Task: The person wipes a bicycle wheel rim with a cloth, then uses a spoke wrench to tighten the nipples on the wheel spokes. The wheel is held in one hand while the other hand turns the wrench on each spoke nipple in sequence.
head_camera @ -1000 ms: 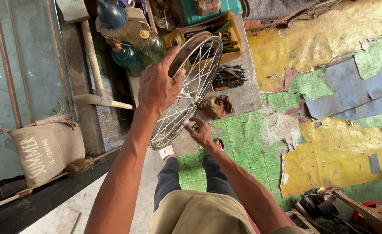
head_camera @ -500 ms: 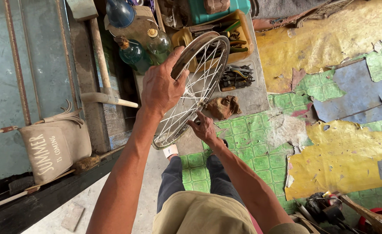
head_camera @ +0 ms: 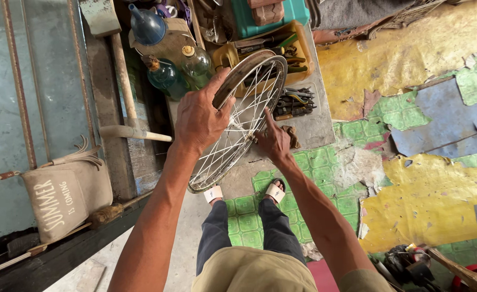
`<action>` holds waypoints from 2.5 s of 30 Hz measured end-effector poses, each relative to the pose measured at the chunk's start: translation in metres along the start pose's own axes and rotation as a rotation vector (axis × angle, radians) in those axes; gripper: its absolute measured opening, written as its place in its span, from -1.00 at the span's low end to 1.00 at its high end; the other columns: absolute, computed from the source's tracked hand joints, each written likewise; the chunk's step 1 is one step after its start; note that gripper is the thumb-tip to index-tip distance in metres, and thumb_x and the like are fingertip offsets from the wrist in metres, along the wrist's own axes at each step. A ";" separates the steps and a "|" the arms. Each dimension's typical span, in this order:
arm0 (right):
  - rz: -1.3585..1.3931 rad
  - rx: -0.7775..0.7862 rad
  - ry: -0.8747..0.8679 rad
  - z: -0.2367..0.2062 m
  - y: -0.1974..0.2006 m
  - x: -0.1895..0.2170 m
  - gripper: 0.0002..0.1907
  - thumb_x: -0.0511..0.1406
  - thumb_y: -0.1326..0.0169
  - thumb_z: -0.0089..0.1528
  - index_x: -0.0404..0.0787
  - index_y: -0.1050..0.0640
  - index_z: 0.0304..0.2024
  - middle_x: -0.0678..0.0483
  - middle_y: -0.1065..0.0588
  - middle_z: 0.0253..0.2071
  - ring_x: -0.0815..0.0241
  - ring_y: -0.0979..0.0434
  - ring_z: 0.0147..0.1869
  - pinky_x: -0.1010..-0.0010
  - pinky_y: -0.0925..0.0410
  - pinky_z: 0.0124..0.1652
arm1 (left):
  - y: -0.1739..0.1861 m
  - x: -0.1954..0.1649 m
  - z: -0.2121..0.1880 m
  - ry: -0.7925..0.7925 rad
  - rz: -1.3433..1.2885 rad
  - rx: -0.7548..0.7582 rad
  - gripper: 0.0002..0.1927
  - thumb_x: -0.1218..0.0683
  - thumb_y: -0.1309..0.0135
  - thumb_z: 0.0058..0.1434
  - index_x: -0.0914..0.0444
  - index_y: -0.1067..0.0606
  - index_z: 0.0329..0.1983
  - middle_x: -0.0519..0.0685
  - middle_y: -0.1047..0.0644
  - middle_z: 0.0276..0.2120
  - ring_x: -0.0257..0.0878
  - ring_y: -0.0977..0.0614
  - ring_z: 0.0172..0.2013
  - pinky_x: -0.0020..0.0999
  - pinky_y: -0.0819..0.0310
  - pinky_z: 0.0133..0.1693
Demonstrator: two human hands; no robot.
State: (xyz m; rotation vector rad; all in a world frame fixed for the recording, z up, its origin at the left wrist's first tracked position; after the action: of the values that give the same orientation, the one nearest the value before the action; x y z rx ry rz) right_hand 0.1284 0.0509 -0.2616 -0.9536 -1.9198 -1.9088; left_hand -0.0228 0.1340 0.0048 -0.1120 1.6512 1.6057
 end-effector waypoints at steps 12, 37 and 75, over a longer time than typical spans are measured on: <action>0.013 0.005 0.203 0.009 0.001 0.013 -0.20 -0.18 -0.31 0.18 -0.26 -0.25 0.36 -0.21 -0.59 -0.14 -0.14 -0.63 -0.24 0.09 -0.47 -0.33 | 0.003 -0.002 0.004 0.021 0.016 -0.021 -0.43 0.03 -0.20 0.28 0.20 -0.42 0.36 0.17 -0.68 -0.21 0.07 -0.73 -0.28 -0.11 -0.60 -0.11; 1.645 0.740 -0.632 -0.158 -0.102 0.045 -0.52 -0.46 0.27 0.31 -0.43 -0.33 0.28 -0.19 -0.54 0.00 -0.06 -0.65 0.07 0.25 -0.61 -0.15 | -0.006 0.002 0.002 0.030 -0.001 0.001 -0.44 0.05 -0.19 0.32 0.26 -0.39 0.37 0.16 -0.68 -0.17 0.03 -0.74 -0.25 -0.11 -0.60 -0.06; 1.018 0.532 -0.170 -0.142 -0.078 0.042 -0.60 -0.15 -0.17 0.33 -0.36 -0.60 0.01 -0.12 -0.63 -0.26 0.12 -0.70 -0.25 0.34 -0.62 -0.34 | -0.009 0.006 0.002 -0.005 -0.018 -0.013 -0.43 0.05 -0.17 0.33 0.29 -0.37 0.37 0.12 -0.70 -0.21 -0.07 -0.76 -0.31 -0.19 -0.65 -0.10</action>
State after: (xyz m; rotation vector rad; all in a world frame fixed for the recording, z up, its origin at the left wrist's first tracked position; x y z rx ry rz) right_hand 0.0131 -0.0683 -0.2837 -1.5091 -1.4085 -0.7215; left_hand -0.0205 0.1368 -0.0060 -0.1300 1.6317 1.6023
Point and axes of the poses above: each hand's wrist, its own z-axis towards the middle knuckle, its own y-axis out of the back of the hand, x = y × z, the point moved 9 cm from there along z, towards the middle knuckle
